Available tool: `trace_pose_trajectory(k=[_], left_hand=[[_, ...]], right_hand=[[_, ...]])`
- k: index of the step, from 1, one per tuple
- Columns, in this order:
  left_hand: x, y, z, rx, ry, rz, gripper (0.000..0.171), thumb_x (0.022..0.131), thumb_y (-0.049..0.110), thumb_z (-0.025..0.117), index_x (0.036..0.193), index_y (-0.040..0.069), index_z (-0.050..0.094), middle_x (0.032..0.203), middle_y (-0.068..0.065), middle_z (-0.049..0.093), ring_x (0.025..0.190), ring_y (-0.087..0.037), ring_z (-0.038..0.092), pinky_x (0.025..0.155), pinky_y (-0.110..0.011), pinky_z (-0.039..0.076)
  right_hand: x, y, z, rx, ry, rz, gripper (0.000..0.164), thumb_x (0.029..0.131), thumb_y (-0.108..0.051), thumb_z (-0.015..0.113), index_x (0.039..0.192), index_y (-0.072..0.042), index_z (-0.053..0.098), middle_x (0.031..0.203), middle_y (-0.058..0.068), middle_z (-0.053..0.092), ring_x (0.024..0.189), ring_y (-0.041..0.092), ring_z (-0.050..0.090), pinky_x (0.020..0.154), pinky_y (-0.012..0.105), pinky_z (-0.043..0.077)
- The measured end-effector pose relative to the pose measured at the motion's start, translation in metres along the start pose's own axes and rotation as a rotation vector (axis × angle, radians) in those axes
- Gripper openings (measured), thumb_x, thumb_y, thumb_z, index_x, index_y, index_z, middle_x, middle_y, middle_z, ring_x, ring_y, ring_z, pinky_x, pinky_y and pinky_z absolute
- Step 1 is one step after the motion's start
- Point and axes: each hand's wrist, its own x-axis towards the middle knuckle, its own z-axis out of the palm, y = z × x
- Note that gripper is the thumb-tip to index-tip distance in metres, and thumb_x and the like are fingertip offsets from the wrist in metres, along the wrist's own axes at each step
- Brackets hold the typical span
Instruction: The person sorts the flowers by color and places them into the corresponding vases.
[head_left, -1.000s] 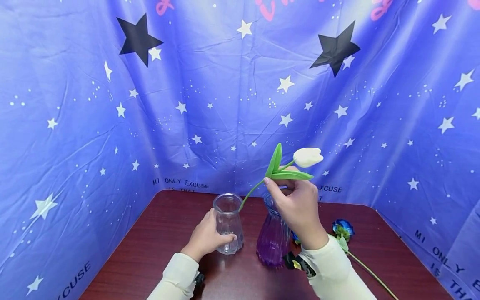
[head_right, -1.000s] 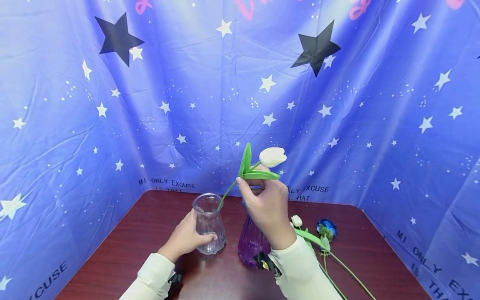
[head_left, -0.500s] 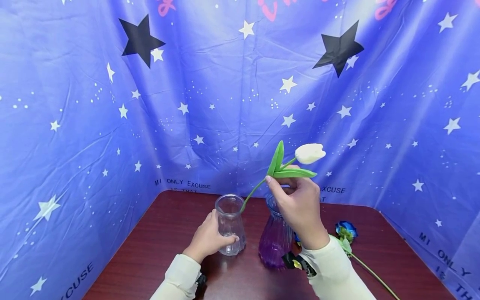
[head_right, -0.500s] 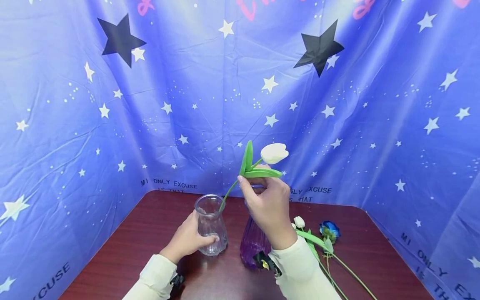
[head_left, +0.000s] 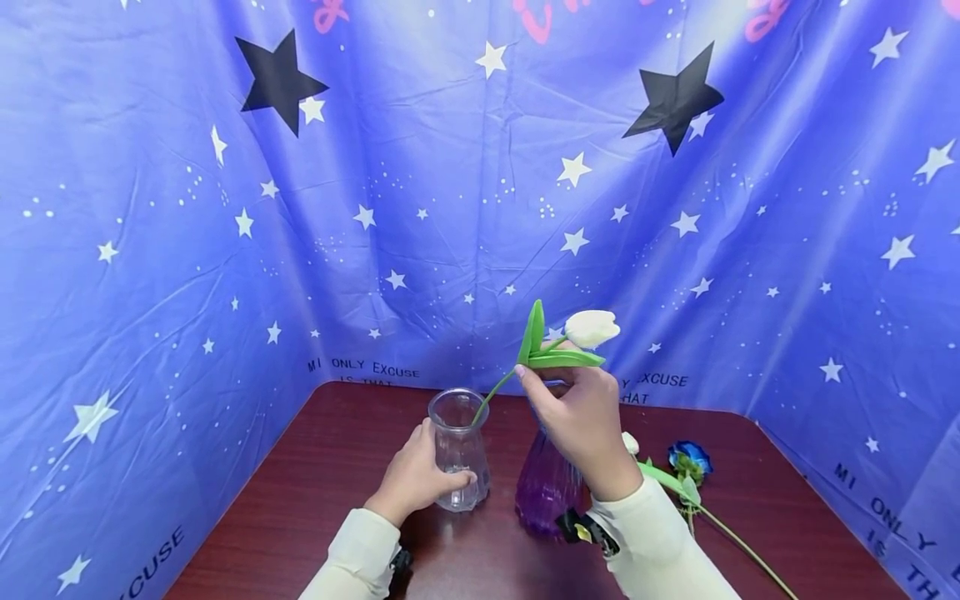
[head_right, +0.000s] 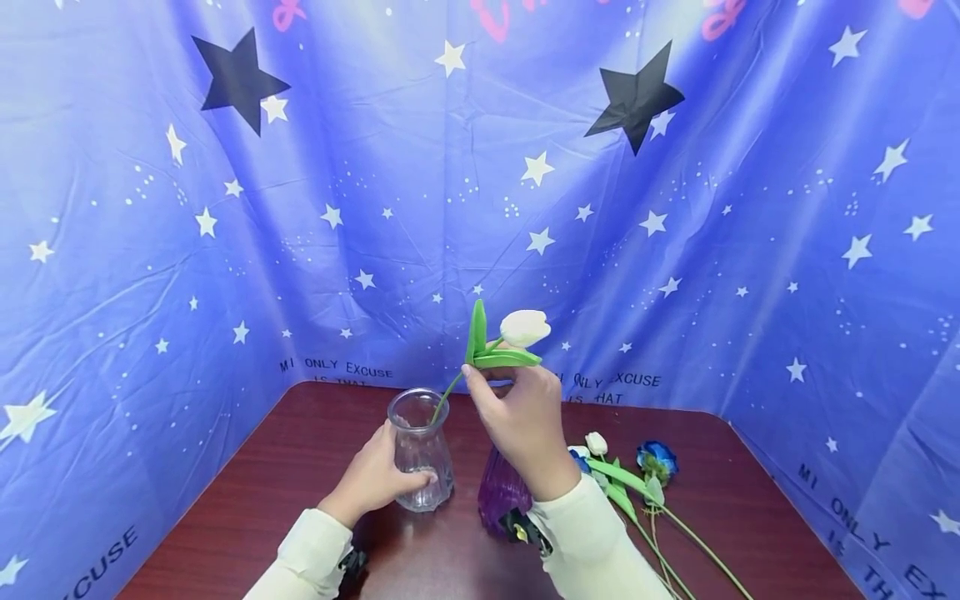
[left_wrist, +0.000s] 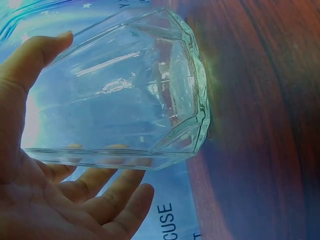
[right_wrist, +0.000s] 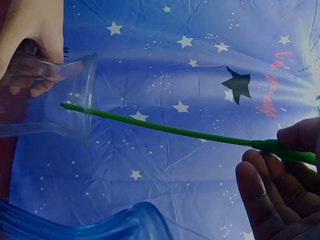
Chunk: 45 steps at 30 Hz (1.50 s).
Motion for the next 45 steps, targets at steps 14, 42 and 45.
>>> trace_pose_trajectory(k=[14,42,45], left_hand=[[-0.006,-0.001,0.004,0.005,-0.010,0.001,0.094,0.066,0.052,0.093,0.135,0.011,0.046,0.119,-0.007,0.059,0.103,-0.024,0.065,0.086,-0.046,0.055],[0.000,-0.002,0.003,0.023,0.019,0.008,0.094,0.066,0.055,0.093,0.135,0.011,0.047,0.117,-0.006,0.060,0.104,-0.024,0.065,0.087,-0.046,0.055],[0.001,-0.001,0.003,0.021,0.019,0.007,0.094,0.066,0.055,0.093,0.135,0.011,0.047,0.117,-0.006,0.060,0.104,-0.025,0.065,0.087,-0.046,0.055]], right_hand=[[-0.016,0.014,0.015,-0.107,-0.105,0.090,0.018,0.085,-0.023,0.085,0.098,-0.020,0.073,0.091,-0.008,0.075,0.075,0.002,0.071,0.067,0.033,0.060],[-0.016,0.016,0.025,-0.110,-0.183,0.072,0.014,0.088,-0.019,0.081,0.102,-0.019,0.075,0.089,-0.009,0.076,0.086,0.009,0.071,0.077,0.037,0.054],[-0.015,0.016,0.027,-0.116,-0.195,0.057,0.015,0.088,-0.019,0.082,0.103,-0.019,0.077,0.081,-0.014,0.075,0.079,0.002,0.071,0.077,0.035,0.054]])
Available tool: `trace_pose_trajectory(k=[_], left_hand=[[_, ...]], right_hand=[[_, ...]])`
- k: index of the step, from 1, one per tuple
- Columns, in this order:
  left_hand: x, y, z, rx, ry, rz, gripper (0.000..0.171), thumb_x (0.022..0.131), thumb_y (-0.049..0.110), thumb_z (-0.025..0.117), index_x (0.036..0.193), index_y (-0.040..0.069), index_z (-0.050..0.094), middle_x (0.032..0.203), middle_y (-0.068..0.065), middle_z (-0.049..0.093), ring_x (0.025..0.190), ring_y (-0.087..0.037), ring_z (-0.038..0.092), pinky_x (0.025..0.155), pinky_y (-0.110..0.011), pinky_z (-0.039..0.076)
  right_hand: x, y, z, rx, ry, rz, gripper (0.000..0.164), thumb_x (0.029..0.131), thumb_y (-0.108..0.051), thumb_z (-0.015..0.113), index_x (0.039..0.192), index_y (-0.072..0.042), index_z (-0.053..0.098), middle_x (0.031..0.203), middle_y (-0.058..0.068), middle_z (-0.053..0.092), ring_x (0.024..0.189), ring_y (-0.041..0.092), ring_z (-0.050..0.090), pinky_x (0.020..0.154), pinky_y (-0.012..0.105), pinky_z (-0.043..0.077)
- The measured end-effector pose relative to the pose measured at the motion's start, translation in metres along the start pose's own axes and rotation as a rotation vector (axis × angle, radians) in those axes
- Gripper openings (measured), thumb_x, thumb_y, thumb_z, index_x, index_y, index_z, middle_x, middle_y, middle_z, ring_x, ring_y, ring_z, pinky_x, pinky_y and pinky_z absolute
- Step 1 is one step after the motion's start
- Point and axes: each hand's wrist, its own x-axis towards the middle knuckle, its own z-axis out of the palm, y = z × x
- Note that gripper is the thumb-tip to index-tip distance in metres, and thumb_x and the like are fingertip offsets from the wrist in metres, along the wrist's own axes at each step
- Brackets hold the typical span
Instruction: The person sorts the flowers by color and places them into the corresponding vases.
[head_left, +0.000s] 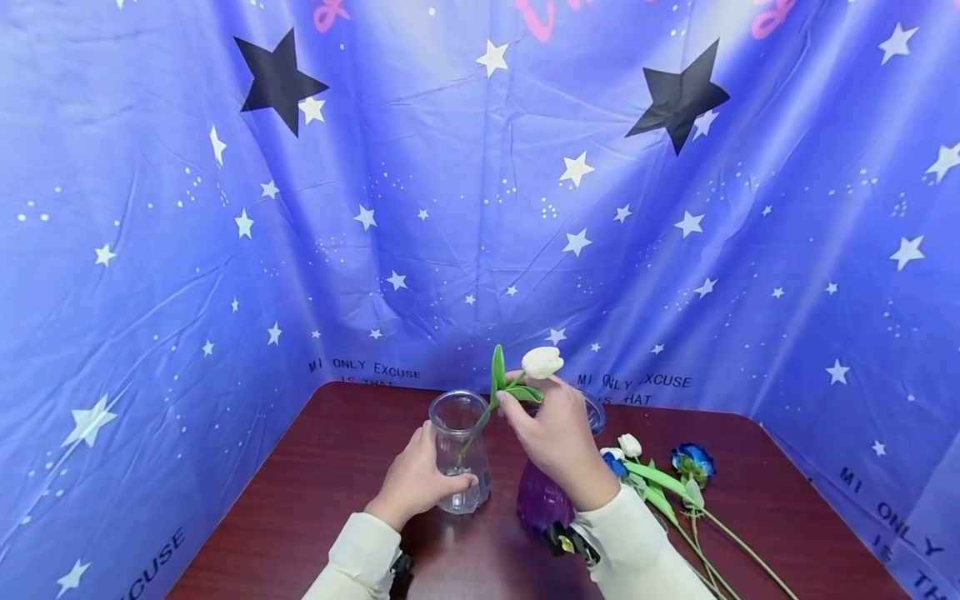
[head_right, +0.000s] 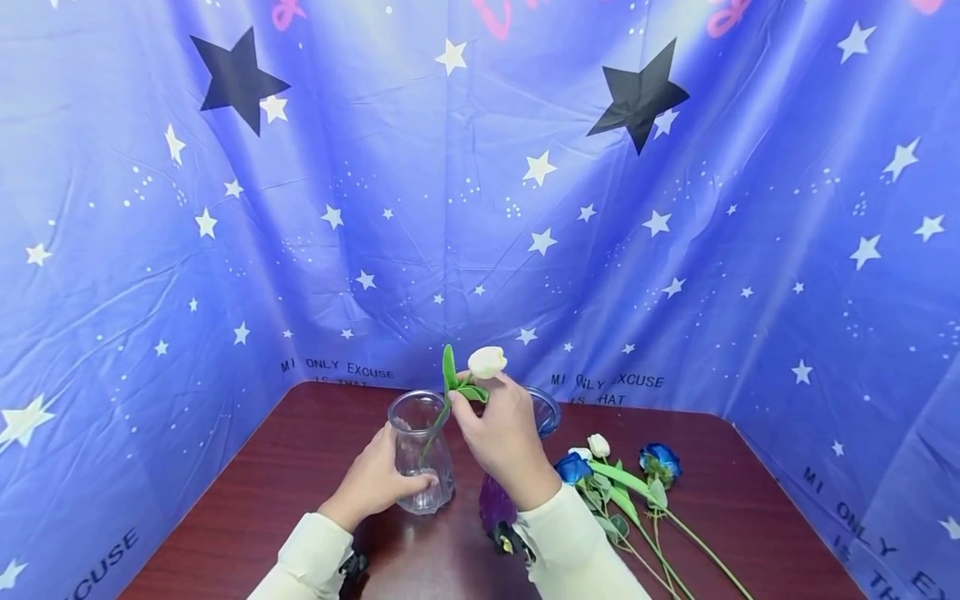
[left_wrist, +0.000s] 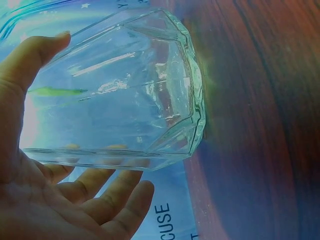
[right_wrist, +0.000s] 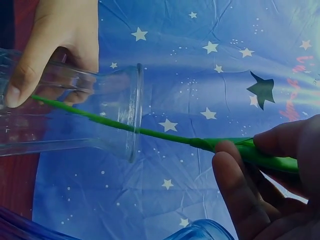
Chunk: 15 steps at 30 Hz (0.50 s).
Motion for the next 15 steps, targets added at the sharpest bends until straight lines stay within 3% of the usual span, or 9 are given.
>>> trace_pose_trajectory(k=[4,9,15], left_hand=[[0.0003,0.0014,-0.0010,-0.010,0.001,-0.005,0.093,0.066,0.054,0.093,0.135,0.012,0.047,0.117,-0.005,0.060,0.104,-0.024,0.065,0.088,-0.046,0.055],[0.0007,0.0013,-0.0022,-0.005,0.002,-0.006,0.092,0.066,0.053,0.093,0.134,0.011,0.048,0.116,-0.005,0.060,0.103,-0.024,0.065,0.087,-0.046,0.055],[-0.0003,0.0009,0.0002,0.002,-0.003,-0.008,0.093,0.066,0.054,0.093,0.134,0.011,0.047,0.116,-0.006,0.060,0.102,-0.024,0.065,0.086,-0.046,0.055]], right_hand=[[-0.0005,-0.0003,0.0009,0.001,-0.007,-0.012,0.019,0.087,-0.018,0.084,0.104,-0.019,0.077,0.078,-0.013,0.075,0.072,0.001,0.070,0.072,0.033,0.056],[-0.0004,0.0011,0.0015,-0.064,0.004,-0.028,0.021,0.084,-0.022,0.087,0.100,-0.021,0.072,0.088,-0.007,0.077,0.082,0.011,0.074,0.073,0.035,0.056],[-0.0020,0.0034,0.0005,-0.086,-0.010,-0.010,0.016,0.084,-0.023,0.087,0.095,-0.023,0.075,0.087,-0.008,0.078,0.087,0.015,0.075,0.076,0.038,0.054]])
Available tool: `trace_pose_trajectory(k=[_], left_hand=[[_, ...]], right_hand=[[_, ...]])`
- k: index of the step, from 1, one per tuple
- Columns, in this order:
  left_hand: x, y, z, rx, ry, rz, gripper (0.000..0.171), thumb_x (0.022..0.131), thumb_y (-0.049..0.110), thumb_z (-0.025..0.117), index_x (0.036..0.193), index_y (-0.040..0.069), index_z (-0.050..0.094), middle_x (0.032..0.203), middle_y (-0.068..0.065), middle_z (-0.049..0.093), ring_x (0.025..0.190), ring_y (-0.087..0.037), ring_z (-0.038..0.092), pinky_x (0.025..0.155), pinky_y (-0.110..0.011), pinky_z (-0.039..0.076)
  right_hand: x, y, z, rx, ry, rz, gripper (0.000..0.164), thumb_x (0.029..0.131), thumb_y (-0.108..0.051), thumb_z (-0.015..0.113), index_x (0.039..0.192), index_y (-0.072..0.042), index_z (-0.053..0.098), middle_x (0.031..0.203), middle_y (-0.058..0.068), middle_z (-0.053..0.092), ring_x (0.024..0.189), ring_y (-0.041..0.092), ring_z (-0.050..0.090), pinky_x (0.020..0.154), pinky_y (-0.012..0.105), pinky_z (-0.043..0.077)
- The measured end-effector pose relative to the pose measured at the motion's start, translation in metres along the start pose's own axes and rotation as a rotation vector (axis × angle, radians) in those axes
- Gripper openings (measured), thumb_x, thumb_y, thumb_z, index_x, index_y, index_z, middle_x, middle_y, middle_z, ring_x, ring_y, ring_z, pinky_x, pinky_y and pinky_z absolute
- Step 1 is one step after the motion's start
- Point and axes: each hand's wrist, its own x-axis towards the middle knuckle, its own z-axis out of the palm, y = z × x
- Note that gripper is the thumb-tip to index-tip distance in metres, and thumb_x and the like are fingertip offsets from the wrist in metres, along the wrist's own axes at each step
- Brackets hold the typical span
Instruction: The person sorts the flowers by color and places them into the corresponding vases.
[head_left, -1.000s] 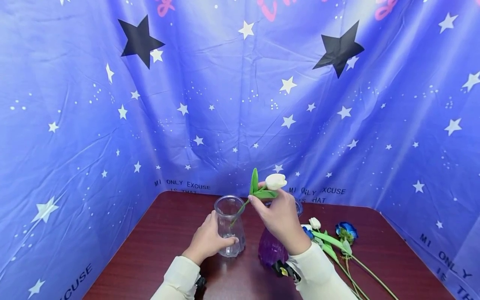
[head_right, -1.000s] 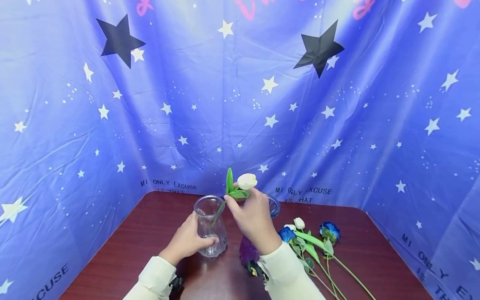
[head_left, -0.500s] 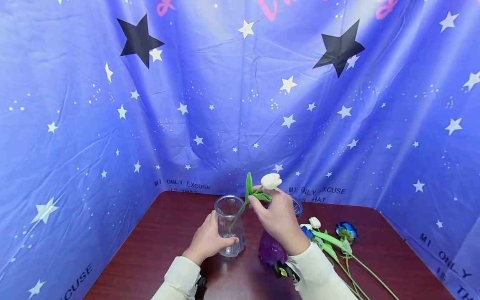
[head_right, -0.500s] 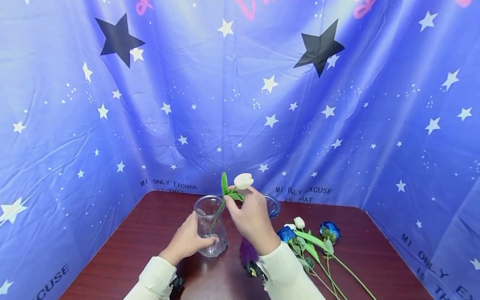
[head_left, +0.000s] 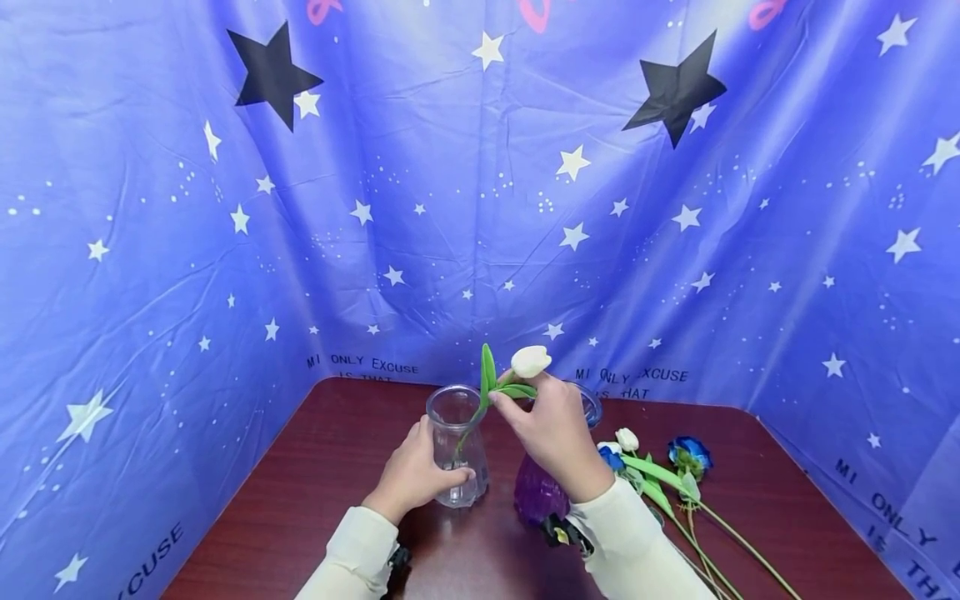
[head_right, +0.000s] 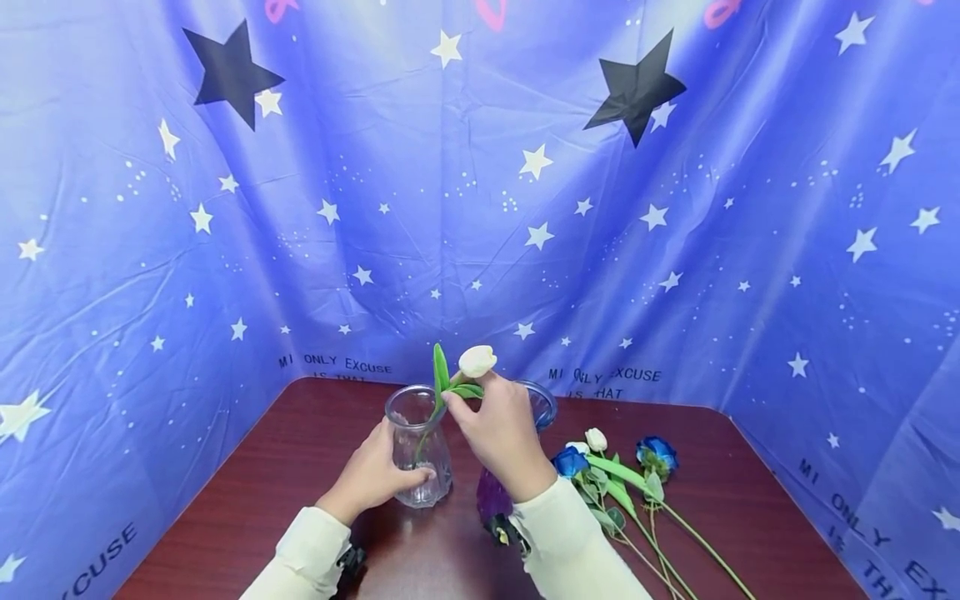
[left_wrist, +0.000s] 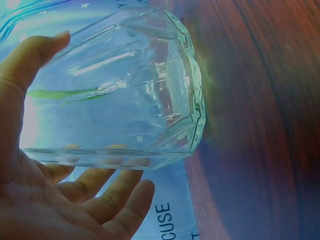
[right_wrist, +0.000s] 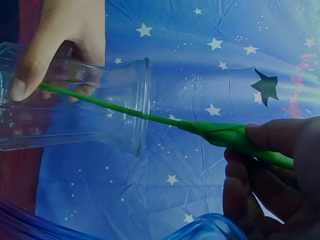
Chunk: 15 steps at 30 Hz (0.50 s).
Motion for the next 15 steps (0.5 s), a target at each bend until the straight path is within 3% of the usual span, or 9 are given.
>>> trace_pose_trajectory(k=[6,15], left_hand=[[0.0016,-0.0012,-0.0025,0.000,0.005,-0.006,0.093,0.066,0.054,0.093,0.135,0.011,0.048,0.116,-0.006,0.060,0.104,-0.024,0.065,0.088,-0.046,0.055],[0.0004,0.0008,-0.0019,-0.006,-0.006,0.007,0.093,0.067,0.053,0.092,0.136,0.011,0.047,0.118,-0.006,0.060,0.105,-0.024,0.065,0.088,-0.046,0.055]], right_hand=[[0.0026,0.0004,0.0036,-0.002,-0.042,-0.004,0.011,0.087,-0.026,0.085,0.094,-0.021,0.078,0.087,-0.006,0.078,0.084,0.015,0.074,0.075,0.038,0.055],[0.0029,0.0012,0.0041,-0.085,-0.074,0.006,0.011,0.088,-0.028,0.083,0.091,-0.019,0.079,0.090,-0.001,0.077,0.085,0.025,0.069,0.081,0.047,0.051]])
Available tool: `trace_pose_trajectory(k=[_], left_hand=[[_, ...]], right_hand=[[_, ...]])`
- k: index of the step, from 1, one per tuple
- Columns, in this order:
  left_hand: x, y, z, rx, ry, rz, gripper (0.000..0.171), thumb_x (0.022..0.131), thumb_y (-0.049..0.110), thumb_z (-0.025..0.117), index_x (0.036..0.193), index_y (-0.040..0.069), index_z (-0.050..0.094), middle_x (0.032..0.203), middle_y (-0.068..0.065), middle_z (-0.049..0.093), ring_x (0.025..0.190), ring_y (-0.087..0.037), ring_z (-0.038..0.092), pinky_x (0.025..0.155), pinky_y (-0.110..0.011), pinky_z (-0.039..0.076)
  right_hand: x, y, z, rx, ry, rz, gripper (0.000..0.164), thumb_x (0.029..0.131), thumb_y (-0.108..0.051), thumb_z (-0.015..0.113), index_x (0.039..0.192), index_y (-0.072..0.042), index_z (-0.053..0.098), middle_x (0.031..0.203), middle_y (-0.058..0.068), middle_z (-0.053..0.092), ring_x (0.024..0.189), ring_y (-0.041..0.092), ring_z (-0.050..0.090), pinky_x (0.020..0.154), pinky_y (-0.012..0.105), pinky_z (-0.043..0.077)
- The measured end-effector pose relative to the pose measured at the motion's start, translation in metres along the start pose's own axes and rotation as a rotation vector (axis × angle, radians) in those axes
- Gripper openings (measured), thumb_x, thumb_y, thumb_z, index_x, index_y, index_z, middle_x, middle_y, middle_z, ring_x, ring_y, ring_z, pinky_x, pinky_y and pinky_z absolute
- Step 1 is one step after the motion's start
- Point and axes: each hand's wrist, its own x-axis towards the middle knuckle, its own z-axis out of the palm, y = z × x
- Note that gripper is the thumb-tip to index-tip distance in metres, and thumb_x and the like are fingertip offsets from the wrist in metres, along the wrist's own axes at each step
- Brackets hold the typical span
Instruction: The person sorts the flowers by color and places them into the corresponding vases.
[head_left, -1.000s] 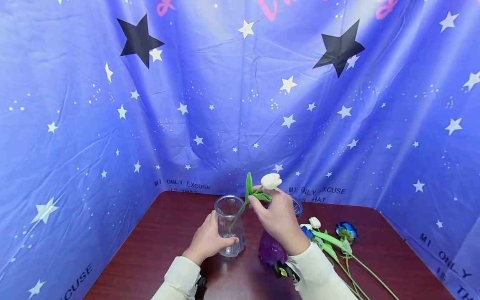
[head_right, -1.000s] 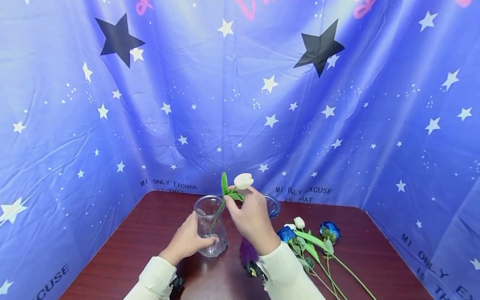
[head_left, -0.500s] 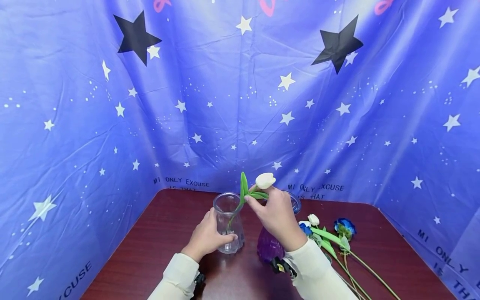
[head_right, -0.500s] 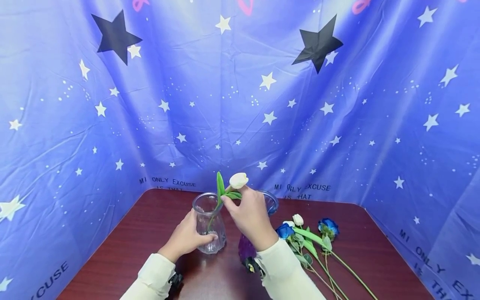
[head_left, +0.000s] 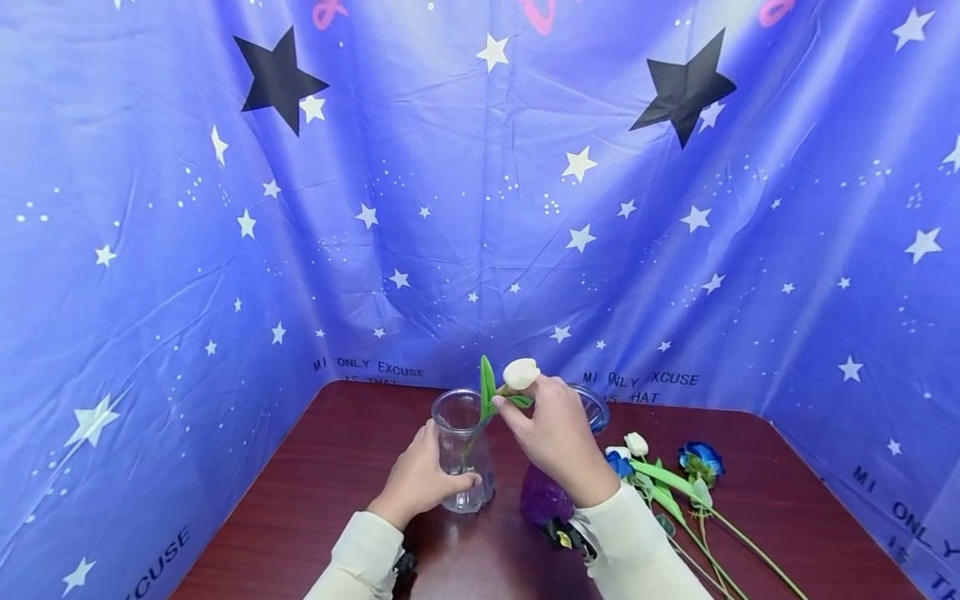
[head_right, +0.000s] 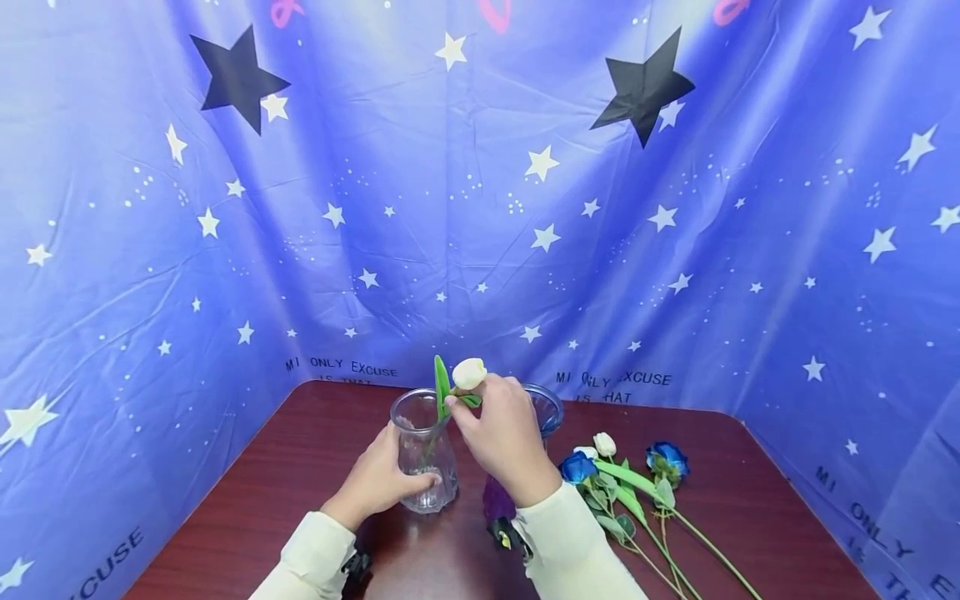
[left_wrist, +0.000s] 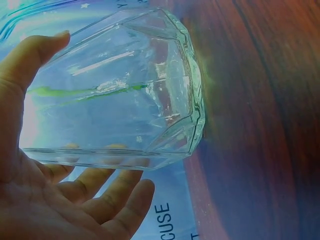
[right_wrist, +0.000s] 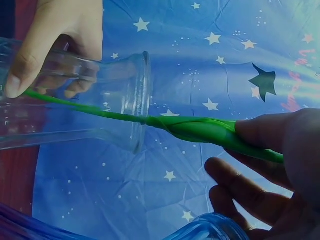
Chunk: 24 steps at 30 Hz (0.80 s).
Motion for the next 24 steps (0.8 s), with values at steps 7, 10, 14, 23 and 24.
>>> trace_pose_trajectory(k=[7,10,14,23,24], left_hand=[[-0.0003,0.0015,-0.0012,-0.008,0.004,-0.004,0.093,0.067,0.052,0.093,0.136,0.011,0.047,0.118,-0.005,0.061,0.105,-0.024,0.066,0.089,-0.045,0.055],[-0.0003,0.0013,-0.0019,-0.011,0.001,-0.008,0.093,0.067,0.051,0.093,0.137,0.011,0.047,0.118,-0.005,0.061,0.106,-0.024,0.066,0.089,-0.046,0.055],[0.0004,0.0011,-0.0021,-0.006,-0.001,-0.017,0.094,0.067,0.053,0.092,0.137,0.011,0.047,0.118,-0.006,0.060,0.107,-0.025,0.066,0.090,-0.046,0.055],[0.0015,-0.0007,0.0004,-0.005,-0.013,-0.031,0.095,0.066,0.054,0.092,0.138,0.012,0.046,0.119,-0.006,0.060,0.108,-0.024,0.066,0.090,-0.046,0.056],[0.0018,-0.0007,0.0005,-0.007,-0.012,-0.031,0.095,0.066,0.054,0.092,0.138,0.012,0.046,0.119,-0.005,0.060,0.107,-0.024,0.065,0.090,-0.046,0.056]], right_hand=[[0.0018,0.0001,-0.0017,-0.003,0.003,0.052,0.016,0.087,-0.029,0.082,0.093,-0.014,0.078,0.091,0.000,0.074,0.086,0.027,0.067,0.082,0.047,0.049],[0.0026,0.0003,-0.0026,0.010,0.024,0.078,0.021,0.086,-0.029,0.082,0.097,-0.012,0.076,0.093,0.004,0.074,0.089,0.030,0.068,0.083,0.049,0.050],[0.0037,0.0013,-0.0024,0.051,0.026,0.091,0.031,0.086,-0.027,0.083,0.110,-0.011,0.073,0.102,0.005,0.075,0.096,0.027,0.069,0.085,0.048,0.050],[0.0002,0.0035,-0.0036,0.110,0.035,0.099,0.065,0.083,-0.025,0.088,0.137,-0.006,0.056,0.112,0.010,0.074,0.100,0.027,0.069,0.083,0.046,0.050],[-0.0001,0.0039,-0.0037,0.112,0.038,0.097,0.066,0.082,-0.025,0.088,0.137,-0.007,0.055,0.112,0.010,0.074,0.099,0.026,0.069,0.082,0.044,0.050]])
